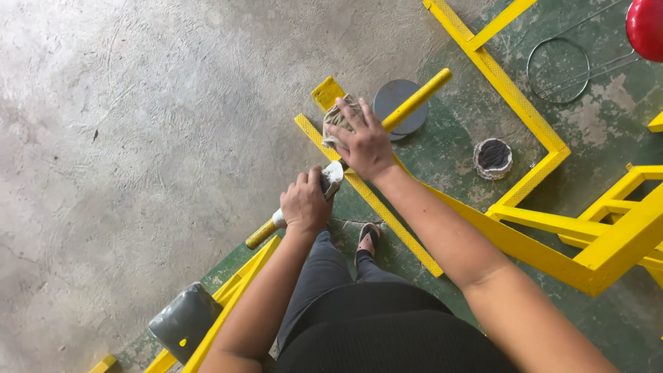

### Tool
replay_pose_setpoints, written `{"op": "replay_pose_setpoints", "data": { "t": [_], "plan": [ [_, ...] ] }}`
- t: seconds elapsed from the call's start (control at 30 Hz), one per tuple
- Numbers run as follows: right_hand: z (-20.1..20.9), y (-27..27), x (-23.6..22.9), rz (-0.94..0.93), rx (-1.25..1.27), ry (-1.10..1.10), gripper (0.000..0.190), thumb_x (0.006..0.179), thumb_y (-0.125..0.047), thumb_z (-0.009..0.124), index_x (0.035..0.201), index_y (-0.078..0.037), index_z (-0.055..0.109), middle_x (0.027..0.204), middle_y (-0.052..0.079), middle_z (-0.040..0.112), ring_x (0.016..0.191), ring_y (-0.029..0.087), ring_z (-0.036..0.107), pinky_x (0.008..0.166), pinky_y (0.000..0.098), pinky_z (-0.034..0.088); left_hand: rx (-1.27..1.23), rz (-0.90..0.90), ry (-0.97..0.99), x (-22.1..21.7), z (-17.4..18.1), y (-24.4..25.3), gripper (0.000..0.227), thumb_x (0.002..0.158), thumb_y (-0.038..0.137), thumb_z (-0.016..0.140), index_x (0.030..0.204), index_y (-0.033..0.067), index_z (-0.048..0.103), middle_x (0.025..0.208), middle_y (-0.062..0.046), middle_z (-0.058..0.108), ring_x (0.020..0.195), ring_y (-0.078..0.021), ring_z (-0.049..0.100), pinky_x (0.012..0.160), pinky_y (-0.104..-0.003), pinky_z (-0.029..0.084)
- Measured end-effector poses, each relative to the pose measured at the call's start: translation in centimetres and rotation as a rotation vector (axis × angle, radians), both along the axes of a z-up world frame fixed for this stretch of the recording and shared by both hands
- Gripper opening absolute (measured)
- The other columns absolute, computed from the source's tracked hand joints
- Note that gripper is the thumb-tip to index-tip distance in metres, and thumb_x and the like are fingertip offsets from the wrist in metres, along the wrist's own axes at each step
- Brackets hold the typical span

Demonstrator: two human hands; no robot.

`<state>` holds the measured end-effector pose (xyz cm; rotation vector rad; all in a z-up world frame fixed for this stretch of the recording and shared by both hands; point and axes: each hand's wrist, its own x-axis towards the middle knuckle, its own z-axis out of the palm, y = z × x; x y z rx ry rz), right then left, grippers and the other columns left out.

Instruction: The person wipes a yellow metal frame with a cloth, then sprays it with a cleaning solution from a spray bottle and continues wiping. They move along the frame, cleaning different sections and bars with the cloth.

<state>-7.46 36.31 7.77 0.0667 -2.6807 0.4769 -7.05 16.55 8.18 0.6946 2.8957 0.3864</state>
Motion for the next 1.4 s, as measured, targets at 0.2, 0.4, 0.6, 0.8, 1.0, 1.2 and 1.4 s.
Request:
{"op": "replay_pose_setpoints", "data": {
  "t": [0.2, 0.4, 0.6, 0.8, 1.0, 1.2, 1.4],
  "plan": [
    [0.1, -0.6, 2.2, -0.013, 0.074, 0.014, 0.041, 0.090, -0.015, 0.071, 0.130, -0.021, 0.074, 0.161, 0.009, 0.047, 0.147, 0.046, 0.040, 0.120, 0.0534, 0.038, 0.068, -0.031, 0.011, -0.4, 0.6, -0.4, 0.053, 0.081, 0.046, 0.076, 0.123, 0.0158, 0.062, 0.098, -0.008, 0.068, 0.086, -0.0317, 0.069, 0.068, -0.049, 0.050],
    [0.9, -0.9, 5.1, -0.024, 0.065, 0.026, 0.039, 0.097, -0.010, 0.063, 0.133, -0.016, 0.073, 0.158, 0.010, 0.050, 0.148, 0.044, 0.039, 0.123, 0.0535, 0.036, 0.102, -0.052, 0.001, -0.7, 1.0, -0.5, 0.052, 0.082, 0.045, 0.076, 0.123, 0.0167, 0.062, 0.100, -0.006, 0.069, 0.087, -0.0303, 0.069, 0.069, -0.048, 0.050],
    [1.0, -1.0, 8.7, -0.048, 0.058, 0.005, 0.037, 0.097, -0.009, 0.063, 0.131, -0.018, 0.073, 0.158, 0.010, 0.050, 0.150, 0.041, 0.039, 0.125, 0.0521, 0.034, 0.130, -0.063, -0.027, -0.9, 1.0, -0.7, 0.051, 0.081, 0.042, 0.077, 0.123, 0.0169, 0.061, 0.103, -0.006, 0.069, 0.089, -0.0298, 0.069, 0.070, -0.048, 0.050],
    [2.1, -1.0, 10.2, -0.082, 0.001, -0.062, 0.042, 0.093, -0.004, 0.063, 0.132, -0.016, 0.073, 0.156, 0.009, 0.052, 0.148, 0.040, 0.043, 0.121, 0.0504, 0.038, 0.116, -0.076, -0.073, -1.2, 1.1, -0.8, 0.050, 0.081, 0.040, 0.077, 0.122, 0.0177, 0.061, 0.102, -0.006, 0.069, 0.090, -0.0298, 0.069, 0.071, -0.048, 0.051],
    [1.9, -1.5, 7.4, -0.107, -0.022, -0.027, 0.041, 0.091, -0.007, 0.065, 0.130, -0.017, 0.074, 0.153, 0.009, 0.055, 0.145, 0.042, 0.044, 0.119, 0.0525, 0.038, 0.125, -0.087, -0.081, -1.4, 1.2, -0.9, 0.052, 0.079, 0.040, 0.078, 0.122, 0.0167, 0.060, 0.103, -0.006, 0.069, 0.089, -0.0306, 0.069, 0.071, -0.048, 0.051],
    [1.5, -2.2, 3.7, -0.102, -0.013, 0.034, 0.034, 0.094, -0.010, 0.065, 0.125, -0.017, 0.076, 0.150, 0.009, 0.059, 0.145, 0.044, 0.044, 0.122, 0.0531, 0.037, 0.140, -0.101, -0.090, -1.6, 1.5, -1.0, 0.053, 0.078, 0.039, 0.078, 0.123, 0.0164, 0.060, 0.102, -0.007, 0.069, 0.089, -0.0312, 0.069, 0.070, -0.048, 0.051],
    [1.8, -3.1, 1.1, -0.111, 0.027, 0.052, 0.029, 0.097, -0.016, 0.063, 0.122, -0.013, 0.078, 0.148, 0.011, 0.060, 0.143, 0.045, 0.046, 0.122, 0.0537, 0.035, 0.134, -0.097, -0.088, -1.4, 1.5, -1.1, 0.051, 0.080, 0.038, 0.078, 0.123, 0.0165, 0.060, 0.102, -0.006, 0.069, 0.089, -0.0304, 0.069, 0.071, -0.047, 0.051]
  ]
}}
